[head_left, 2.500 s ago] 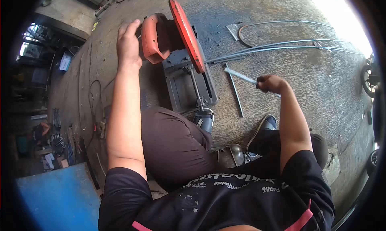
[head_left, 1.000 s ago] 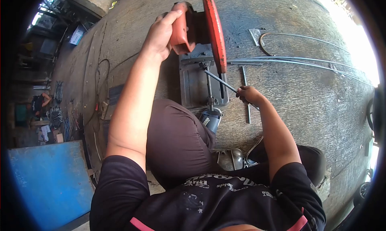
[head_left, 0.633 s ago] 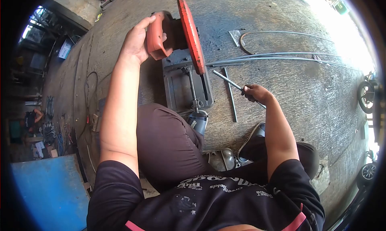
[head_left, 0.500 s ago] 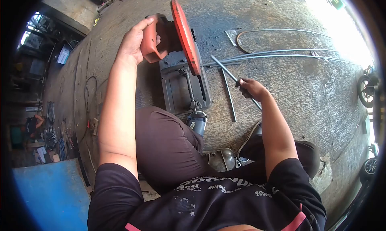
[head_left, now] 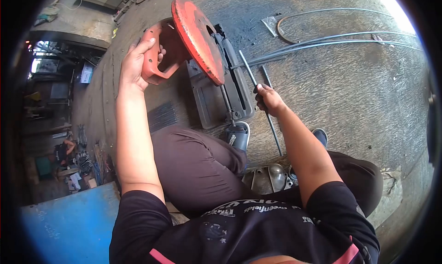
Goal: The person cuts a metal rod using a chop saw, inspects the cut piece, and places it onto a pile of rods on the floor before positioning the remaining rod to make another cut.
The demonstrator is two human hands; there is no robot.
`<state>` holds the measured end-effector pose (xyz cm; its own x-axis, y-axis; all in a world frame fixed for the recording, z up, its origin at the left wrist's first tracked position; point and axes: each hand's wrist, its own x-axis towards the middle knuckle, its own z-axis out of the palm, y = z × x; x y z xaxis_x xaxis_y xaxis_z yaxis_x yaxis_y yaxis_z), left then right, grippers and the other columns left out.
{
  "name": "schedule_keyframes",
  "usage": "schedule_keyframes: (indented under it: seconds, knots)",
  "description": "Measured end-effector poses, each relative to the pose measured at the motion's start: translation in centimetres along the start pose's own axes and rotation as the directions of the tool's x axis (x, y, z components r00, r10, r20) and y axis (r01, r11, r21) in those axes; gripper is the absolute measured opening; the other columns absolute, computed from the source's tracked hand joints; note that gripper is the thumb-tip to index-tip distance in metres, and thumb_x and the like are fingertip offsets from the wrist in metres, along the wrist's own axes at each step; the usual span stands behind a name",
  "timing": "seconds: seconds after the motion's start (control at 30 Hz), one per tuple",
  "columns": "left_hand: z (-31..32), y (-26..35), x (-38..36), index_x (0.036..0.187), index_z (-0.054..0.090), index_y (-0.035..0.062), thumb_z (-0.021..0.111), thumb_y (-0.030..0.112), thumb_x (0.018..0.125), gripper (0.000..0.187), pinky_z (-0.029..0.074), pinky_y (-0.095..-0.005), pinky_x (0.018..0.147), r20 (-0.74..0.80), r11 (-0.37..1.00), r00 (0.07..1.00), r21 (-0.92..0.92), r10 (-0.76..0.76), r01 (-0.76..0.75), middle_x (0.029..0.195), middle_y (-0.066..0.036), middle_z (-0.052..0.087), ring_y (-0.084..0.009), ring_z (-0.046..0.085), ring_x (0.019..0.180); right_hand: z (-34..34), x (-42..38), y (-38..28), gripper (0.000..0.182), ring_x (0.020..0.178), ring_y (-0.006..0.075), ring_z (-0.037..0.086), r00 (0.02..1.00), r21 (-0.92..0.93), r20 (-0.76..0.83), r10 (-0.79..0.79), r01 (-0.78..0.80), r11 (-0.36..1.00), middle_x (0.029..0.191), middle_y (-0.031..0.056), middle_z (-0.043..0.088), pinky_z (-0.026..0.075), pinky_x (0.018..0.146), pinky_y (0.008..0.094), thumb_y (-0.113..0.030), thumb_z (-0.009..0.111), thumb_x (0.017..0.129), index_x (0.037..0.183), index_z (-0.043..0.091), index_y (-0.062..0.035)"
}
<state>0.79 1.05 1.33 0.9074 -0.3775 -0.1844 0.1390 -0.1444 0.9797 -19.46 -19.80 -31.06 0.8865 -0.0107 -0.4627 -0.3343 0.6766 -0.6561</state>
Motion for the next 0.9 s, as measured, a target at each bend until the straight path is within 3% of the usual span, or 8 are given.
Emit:
schedule_keyframes:
  seconds: [0.2, 0.57, 0.63, 0.9]
  knots:
    - [-0.3, -0.2, 0.2, 0.126, 0.047, -0.0031, 0.063, 0.01, 0.089, 0.042, 0.057, -0.0289, 0.066, 0.034, 1.0, 0.999, 0.016, 0.016, -0.016, 0.097, -0.015, 0.061, -0.0206, 0.065, 0.079, 1.1, -0.2, 1.3, 0.029, 0.051, 0.01, 0.039, 0.998, -0.067, 0.042, 0.054, -0.051, 0.996, 0.063, -0.0008, 0.044, 0.03, 0.045, 0.0266, -0.033, 0.052, 0.101, 0.096, 0.054, -0.0046]
    - [-0.6, -0.4, 0.5, 0.124, 0.048, -0.0032, 0.062, 0.009, 0.089, 0.04, 0.056, -0.0287, 0.066, 0.027, 0.998, 0.999, 0.057, 0.038, -0.039, 0.095, -0.016, 0.061, -0.0211, 0.064, 0.078, 1.1, -0.8, 1.1, 0.027, 0.051, 0.0102, 0.037, 0.992, -0.08, 0.014, 0.124, -0.122, 0.989, 0.065, -0.0007, 0.042, 0.028, 0.044, 0.0271, -0.032, 0.053, 0.1, 0.093, 0.053, -0.0055]
    - [-0.7, -0.5, 0.6, 0.124, 0.049, -0.003, 0.062, 0.009, 0.09, 0.039, 0.056, -0.0287, 0.066, 0.02, 0.998, 0.999, 0.056, 0.04, -0.041, 0.094, -0.015, 0.061, -0.0209, 0.064, 0.077, 0.9, -0.5, 1.4, 0.029, 0.053, 0.0101, 0.039, 0.978, -0.068, 0.076, 0.193, -0.188, 0.98, 0.067, -0.0009, 0.045, 0.031, 0.046, 0.0261, -0.036, 0.052, 0.1, 0.091, 0.053, -0.0086]
    - [0.0, -0.2, -0.1, 0.125, 0.048, -0.0026, 0.062, 0.012, 0.09, 0.041, 0.056, -0.0298, 0.07, 0.032, 0.999, 0.999, 0.018, 0.033, -0.034, 0.097, -0.016, 0.061, -0.0219, 0.064, 0.08, 1.0, -0.7, 1.6, 0.026, 0.051, 0.0095, 0.036, 0.961, -0.01, 0.153, 0.231, -0.233, 0.973, 0.068, -0.0016, 0.044, 0.027, 0.044, 0.0264, -0.034, 0.049, 0.101, 0.091, 0.054, -0.0106]
